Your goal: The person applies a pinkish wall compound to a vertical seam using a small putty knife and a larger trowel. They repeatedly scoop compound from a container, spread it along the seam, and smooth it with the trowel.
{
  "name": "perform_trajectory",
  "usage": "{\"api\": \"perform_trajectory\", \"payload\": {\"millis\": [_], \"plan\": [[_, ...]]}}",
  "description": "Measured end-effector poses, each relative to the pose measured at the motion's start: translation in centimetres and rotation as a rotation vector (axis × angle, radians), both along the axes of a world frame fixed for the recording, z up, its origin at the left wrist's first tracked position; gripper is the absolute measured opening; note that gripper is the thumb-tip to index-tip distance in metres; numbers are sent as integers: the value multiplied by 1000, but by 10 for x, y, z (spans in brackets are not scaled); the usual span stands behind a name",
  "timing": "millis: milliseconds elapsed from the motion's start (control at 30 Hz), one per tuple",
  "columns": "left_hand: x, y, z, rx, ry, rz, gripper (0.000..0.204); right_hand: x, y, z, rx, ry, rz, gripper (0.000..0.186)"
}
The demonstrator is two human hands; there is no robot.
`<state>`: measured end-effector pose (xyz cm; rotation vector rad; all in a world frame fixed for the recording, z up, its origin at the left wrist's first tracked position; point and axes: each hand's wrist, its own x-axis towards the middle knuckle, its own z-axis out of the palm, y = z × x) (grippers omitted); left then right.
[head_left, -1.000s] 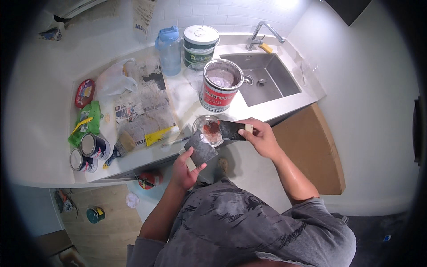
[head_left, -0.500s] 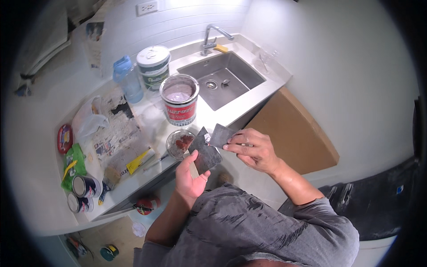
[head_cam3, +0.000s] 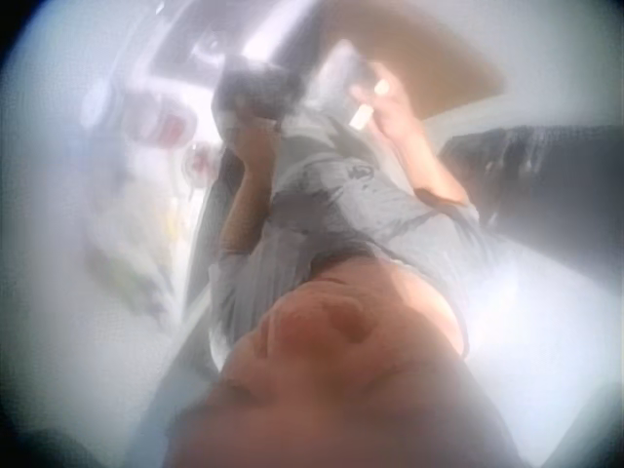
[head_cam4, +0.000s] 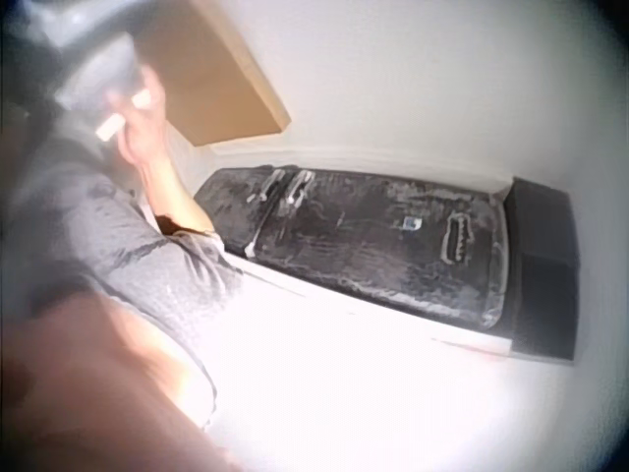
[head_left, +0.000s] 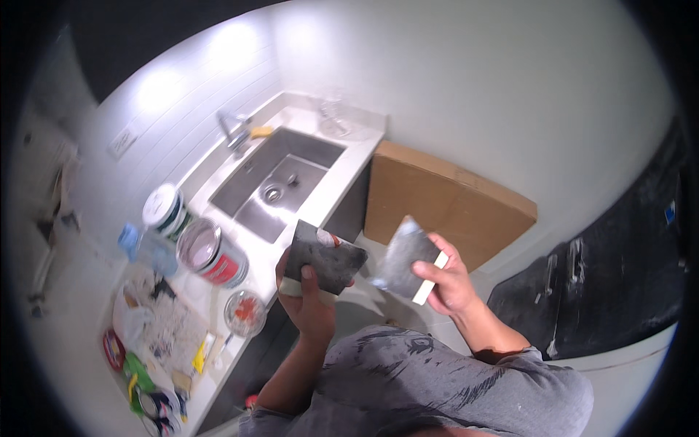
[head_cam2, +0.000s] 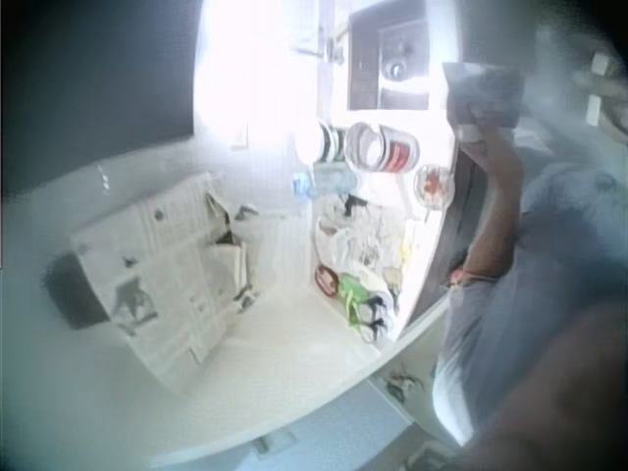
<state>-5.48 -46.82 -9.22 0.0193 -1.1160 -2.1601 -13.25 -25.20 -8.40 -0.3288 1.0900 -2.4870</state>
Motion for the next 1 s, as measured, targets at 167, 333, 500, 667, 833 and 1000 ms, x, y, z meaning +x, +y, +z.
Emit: {"api": "perform_trajectory", "payload": {"millis": [167,333,500,667,833,1000], "plan": [[-62,98,6,-262,63,9,54,-28,62,13,61,90,-184,35],[-95,161,-8,-617,76,-267,42,-47,137,23,65,113,-338,35],[-119,206,-3,-853,49,-447,38,-50,211,19,286,365,-781,35],[-165,258,26,-30,-281,-956,44,-37,260,22,772,983,-853,38],[-197,307,26,62,-321,-1251,47,-31,291,25,1231,1224,-945,51],[-237,333,8,285,-371,-1528,69,-25,317,34,1722,753,-1009,64]]}}
